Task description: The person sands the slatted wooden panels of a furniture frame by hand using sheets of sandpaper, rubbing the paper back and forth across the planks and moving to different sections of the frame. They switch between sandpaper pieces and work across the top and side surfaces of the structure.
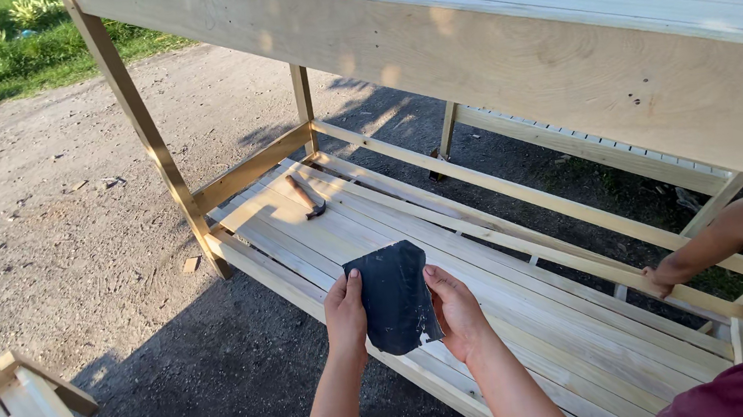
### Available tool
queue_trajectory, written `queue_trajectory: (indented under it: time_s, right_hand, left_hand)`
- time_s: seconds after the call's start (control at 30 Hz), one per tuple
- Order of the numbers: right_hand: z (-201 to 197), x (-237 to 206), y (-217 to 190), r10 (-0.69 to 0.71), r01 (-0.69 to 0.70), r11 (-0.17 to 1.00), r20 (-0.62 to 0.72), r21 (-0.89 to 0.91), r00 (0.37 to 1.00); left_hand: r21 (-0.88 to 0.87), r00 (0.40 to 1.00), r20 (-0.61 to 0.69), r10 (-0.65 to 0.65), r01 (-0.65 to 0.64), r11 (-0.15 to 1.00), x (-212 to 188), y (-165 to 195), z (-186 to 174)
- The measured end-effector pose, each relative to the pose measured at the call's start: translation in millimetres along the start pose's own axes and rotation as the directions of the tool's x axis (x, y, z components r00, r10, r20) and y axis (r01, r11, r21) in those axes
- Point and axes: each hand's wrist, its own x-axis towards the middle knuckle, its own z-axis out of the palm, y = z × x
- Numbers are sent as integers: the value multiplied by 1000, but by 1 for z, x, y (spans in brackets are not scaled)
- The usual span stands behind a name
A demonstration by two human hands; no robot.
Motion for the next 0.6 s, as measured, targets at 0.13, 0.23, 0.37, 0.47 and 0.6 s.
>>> queue_trajectory:
  time_s: [0.13, 0.23, 0.37, 0.47, 0.6]
  right_hand:
    - [41, 27, -11, -39, 43, 999, -118, 33, 992]
    - [76, 45, -17, -104, 112, 993, -138, 48, 985]
    - [117, 60, -11, -153, 164, 985, -160, 60, 975]
    - [140, 65, -2, -127, 140, 989, -217, 43, 968]
    - [162, 70, 3, -123, 136, 990, -281, 28, 952]
  left_hand:
    - [-1, 996, 86, 13, -12, 1000, 47, 40, -7]
    - [36, 987, 148, 55, -61, 997, 75, 71, -17]
    - [23, 974, 208, 91, -97, 995, 102, 99, -41]
    - [39, 975, 221, 20, -29, 999, 118, 113, -56]
    - [55, 971, 239, -22, 9, 998, 133, 123, -69]
